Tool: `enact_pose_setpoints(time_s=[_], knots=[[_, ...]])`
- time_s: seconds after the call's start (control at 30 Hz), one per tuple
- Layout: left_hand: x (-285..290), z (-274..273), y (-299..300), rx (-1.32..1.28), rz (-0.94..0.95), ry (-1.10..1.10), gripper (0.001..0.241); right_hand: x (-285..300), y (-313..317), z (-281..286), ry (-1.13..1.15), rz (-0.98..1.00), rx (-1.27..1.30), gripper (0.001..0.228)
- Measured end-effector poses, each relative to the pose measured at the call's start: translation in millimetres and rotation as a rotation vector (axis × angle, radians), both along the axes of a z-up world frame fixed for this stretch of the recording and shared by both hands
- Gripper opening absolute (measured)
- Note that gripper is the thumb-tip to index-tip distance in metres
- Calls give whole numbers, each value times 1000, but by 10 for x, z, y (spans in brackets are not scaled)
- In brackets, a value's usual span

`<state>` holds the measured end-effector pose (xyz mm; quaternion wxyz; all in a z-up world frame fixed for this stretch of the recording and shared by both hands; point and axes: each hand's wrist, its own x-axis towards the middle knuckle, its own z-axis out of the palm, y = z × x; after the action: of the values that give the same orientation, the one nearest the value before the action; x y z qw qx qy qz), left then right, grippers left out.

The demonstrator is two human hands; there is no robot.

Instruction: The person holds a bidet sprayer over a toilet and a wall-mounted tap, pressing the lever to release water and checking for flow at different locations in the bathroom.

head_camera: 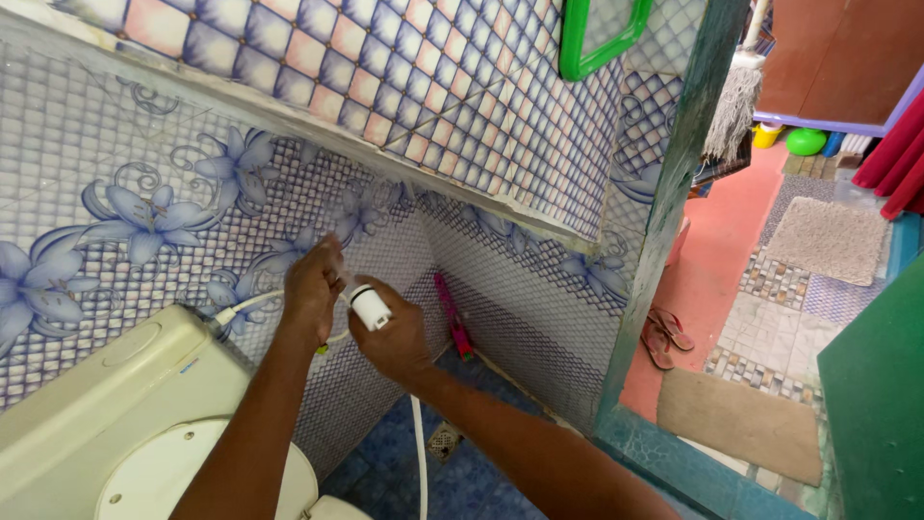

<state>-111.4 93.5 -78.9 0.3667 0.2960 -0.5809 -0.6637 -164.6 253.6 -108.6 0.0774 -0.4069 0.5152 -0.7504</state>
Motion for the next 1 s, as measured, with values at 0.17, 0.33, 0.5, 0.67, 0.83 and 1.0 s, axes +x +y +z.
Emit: enact_pose_setpoints(time_s=[0.17, 0.33, 0.5, 0.67, 0.83, 1.0], knots=[[92, 108, 64, 31, 70, 24, 51, -105, -64, -44, -98, -83, 68, 44], [169, 114, 122, -10, 54, -3, 52, -182, -31, -115, -55, -174, 15, 44], [-9, 22, 215, 61, 62, 13, 54, 127, 114, -157, 82, -10, -83, 45], [-80, 39, 320, 31, 34, 6, 58, -291, 132, -149, -43, -165, 31, 45], [-114, 44, 340, 40, 74, -23, 60, -232, 182, -263, 13, -114, 31, 45], [-123, -94, 310, 33, 90, -48, 61, -493, 205, -407, -107, -106, 41, 42]])
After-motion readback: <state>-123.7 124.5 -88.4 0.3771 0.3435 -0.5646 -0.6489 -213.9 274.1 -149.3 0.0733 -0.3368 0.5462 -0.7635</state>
